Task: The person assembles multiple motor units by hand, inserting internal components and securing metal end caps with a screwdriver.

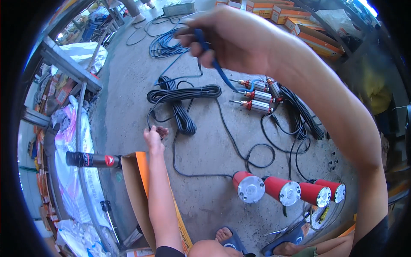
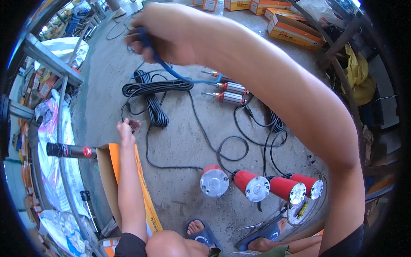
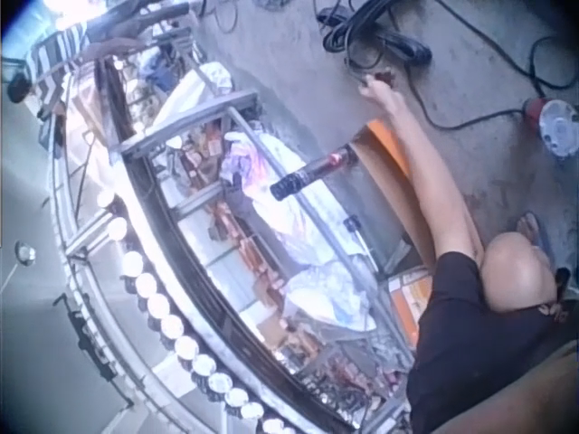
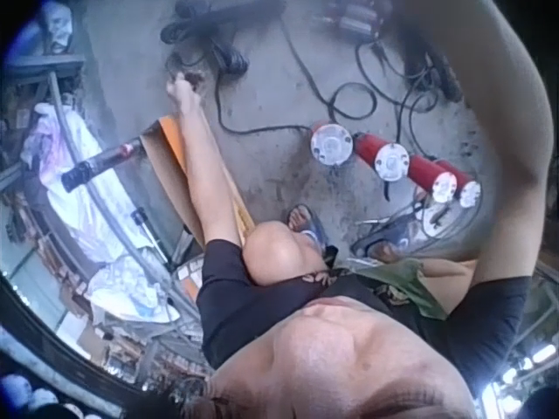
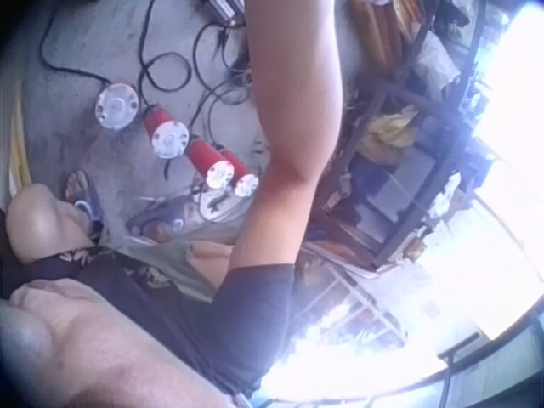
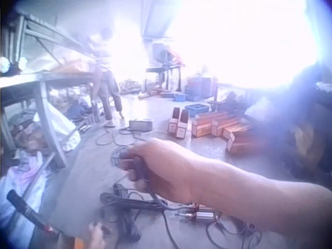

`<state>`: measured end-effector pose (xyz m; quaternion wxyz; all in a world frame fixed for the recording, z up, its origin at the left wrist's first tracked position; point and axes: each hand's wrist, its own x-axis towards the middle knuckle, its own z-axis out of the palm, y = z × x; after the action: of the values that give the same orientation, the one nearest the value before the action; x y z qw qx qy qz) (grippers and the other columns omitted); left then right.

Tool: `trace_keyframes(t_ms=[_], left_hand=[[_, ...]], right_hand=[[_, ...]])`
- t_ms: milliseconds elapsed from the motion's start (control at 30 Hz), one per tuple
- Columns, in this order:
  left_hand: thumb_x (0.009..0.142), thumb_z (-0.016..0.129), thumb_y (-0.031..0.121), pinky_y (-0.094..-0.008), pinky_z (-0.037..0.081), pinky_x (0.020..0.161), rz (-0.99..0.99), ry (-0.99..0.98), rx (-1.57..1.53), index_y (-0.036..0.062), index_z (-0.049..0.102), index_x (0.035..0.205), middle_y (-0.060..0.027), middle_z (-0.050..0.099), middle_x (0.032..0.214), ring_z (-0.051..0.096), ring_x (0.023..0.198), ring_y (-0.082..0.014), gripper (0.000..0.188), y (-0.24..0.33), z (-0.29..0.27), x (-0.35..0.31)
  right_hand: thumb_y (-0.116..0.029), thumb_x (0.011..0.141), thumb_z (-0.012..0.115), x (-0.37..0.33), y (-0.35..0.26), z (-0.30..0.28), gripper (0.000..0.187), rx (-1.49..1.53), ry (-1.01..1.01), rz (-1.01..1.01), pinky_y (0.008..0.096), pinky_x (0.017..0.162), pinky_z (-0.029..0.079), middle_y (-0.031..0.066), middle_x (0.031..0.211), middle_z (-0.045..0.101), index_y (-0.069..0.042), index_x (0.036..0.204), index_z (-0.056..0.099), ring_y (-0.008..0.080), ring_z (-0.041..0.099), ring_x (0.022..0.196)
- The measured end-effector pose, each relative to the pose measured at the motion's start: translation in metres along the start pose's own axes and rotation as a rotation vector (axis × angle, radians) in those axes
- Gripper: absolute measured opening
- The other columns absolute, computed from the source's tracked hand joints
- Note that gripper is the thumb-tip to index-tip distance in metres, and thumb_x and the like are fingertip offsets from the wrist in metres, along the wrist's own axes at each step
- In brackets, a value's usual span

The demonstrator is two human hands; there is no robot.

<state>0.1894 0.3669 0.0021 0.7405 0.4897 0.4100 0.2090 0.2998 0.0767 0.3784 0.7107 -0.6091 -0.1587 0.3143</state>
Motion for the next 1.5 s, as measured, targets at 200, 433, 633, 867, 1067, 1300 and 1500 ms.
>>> trace_keyframes(t_ms=[200, 433, 633, 867, 1067, 1300, 1500], left_hand=[[0.106, 0.057, 0.017, -0.0313, 0.036, 0.055, 0.076, -0.336, -0.214, 0.0142, 0.048, 0.08, 0.0047, 0.041, 0.067, 0.037, 0.053, -0.0088, 0.028, 0.17, 0.02, -0.097], [0.099, 0.067, 0.034, -0.0388, 0.056, 0.065, 0.751, -0.838, 1.126, -0.0004, 0.069, 0.104, -0.0085, 0.069, 0.083, 0.065, 0.066, -0.0218, 0.035, 0.059, 0.044, -0.247], [0.099, 0.066, 0.024, -0.0295, 0.053, 0.065, 0.097, -0.51, 0.644, 0.0023, 0.072, 0.111, -0.0078, 0.074, 0.094, 0.065, 0.078, -0.0114, 0.026, 0.065, 0.063, -0.138], [0.09, 0.078, 0.026, -0.0344, 0.037, 0.043, -0.009, 0.22, 0.165, 0.0057, 0.06, 0.088, -0.0023, 0.055, 0.069, 0.048, 0.046, -0.0155, 0.027, 0.0, -0.013, 0.105], [0.099, 0.072, 0.031, -0.0403, 0.048, 0.059, -0.102, 0.057, -0.015, 0.0117, 0.065, 0.089, -0.0038, 0.058, 0.068, 0.056, 0.059, -0.0201, 0.023, -0.001, -0.005, 0.073], [0.094, 0.076, 0.041, -0.0408, 0.047, 0.104, 0.221, 0.262, 0.785, -0.0059, 0.055, 0.13, -0.0212, 0.064, 0.127, 0.058, 0.12, -0.0264, 0.063, -0.024, 0.015, -0.017], [0.075, 0.093, 0.043, -0.0446, 0.052, 0.106, -0.005, -0.316, 1.215, -0.0149, 0.05, 0.13, -0.0337, 0.066, 0.131, 0.067, 0.125, -0.0392, 0.091, -0.054, 0.083, -0.176]], right_hand=[[-0.02, 0.103, 0.062, -0.013, 0.005, 0.037, 0.02, -0.227, -0.111, -0.012, 0.0244, 0.056, 0.05, 0.0055, 0.093, 0.073, -0.003, 0.096, 0.07, 0.0107, 0.061, 0.071], [-0.022, 0.111, 0.05, -0.023, 0.004, -0.05, 0.034, 0.318, -0.04, 0.12, 0.0183, 0.059, 0.043, -0.0009, 0.093, 0.06, 0.004, 0.13, 0.062, 0.0048, 0.052, 0.076], [-0.045, 0.108, 0.053, -0.052, 0.075, -0.114, 0.054, -0.663, -0.154, 0.358, 0.0382, 0.097, 0.054, 0.0171, 0.122, 0.074, 0.003, 0.128, 0.068, 0.0264, 0.069, 0.115], [-0.039, 0.092, 0.067, 0.034, 0.268, -0.2, 0.052, -1.334, 0.487, 0.387, 0.0498, 0.103, 0.055, 0.0266, 0.125, 0.071, 0.004, 0.122, 0.066, 0.0431, 0.07, 0.115], [-0.031, 0.087, 0.079, 0.065, 0.297, -0.184, 0.062, -1.472, 0.353, 0.438, 0.0504, 0.106, 0.053, 0.0247, 0.132, 0.067, 0.003, 0.133, 0.054, 0.0417, 0.062, 0.127], [-0.018, 0.096, 0.051, 0.112, 0.265, -0.259, 0.023, 0.034, 0.601, 0.458, 0.0441, 0.057, 0.049, 0.0164, 0.082, 0.064, 0.003, 0.098, 0.061, 0.0314, 0.064, 0.072], [-0.026, 0.11, 0.044, 0.077, 0.039, -0.2, 0.03, 0.16, 0.613, -0.075, 0.0226, 0.045, 0.028, -0.0012, 0.069, 0.042, -0.006, 0.09, 0.054, 0.0077, 0.036, 0.053]])
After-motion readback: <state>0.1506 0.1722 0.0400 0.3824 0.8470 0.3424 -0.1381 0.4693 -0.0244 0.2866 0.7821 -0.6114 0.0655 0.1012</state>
